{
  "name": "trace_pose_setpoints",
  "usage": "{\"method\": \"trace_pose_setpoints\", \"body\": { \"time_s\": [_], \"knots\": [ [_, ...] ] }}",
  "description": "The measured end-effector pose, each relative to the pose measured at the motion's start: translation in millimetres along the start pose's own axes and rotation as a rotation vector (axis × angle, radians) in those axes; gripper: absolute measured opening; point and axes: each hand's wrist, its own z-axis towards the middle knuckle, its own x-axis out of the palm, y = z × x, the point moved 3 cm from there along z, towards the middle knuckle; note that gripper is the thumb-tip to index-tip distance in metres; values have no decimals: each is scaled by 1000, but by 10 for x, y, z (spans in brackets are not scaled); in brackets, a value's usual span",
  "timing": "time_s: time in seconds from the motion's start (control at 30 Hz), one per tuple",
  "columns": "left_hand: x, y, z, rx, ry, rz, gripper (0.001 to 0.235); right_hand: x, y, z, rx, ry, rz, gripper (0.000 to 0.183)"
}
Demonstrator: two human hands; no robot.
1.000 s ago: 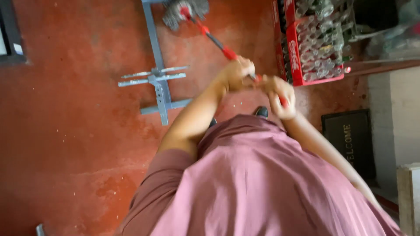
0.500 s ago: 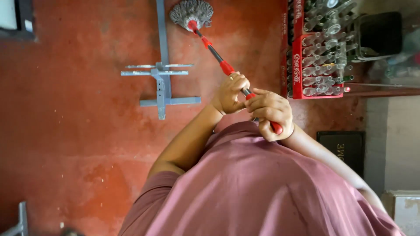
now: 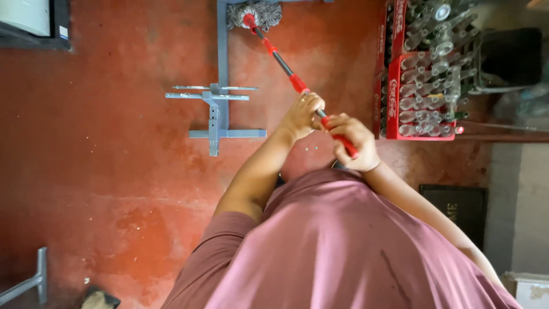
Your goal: The person mops a red floor in a room containing gym equipment. They use a mop with a red handle to clean the floor around a treadmill, a weight bench, and a crate of bottles.
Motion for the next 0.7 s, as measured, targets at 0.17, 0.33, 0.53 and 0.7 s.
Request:
{"method": "trace_pose_setpoints", "body": {
  "time_s": [0.17, 0.33, 0.53, 0.7],
  "knots": [
    [-615, -771, 466, -8, -117, -109, 92, -325, 238, 30, 10, -110, 47, 13],
    [-1167, -1510, 557, -86, -104, -110, 82, -577, 933, 396, -108, -32, 86, 20],
    [-1255, -1366, 342, -79, -98, -195, 81, -308, 1043, 591, -184, -55, 311, 22],
    [-910, -997, 106, -72, -117, -186, 84, -81, 841, 445, -222, -139, 344, 19]
  ]
}}
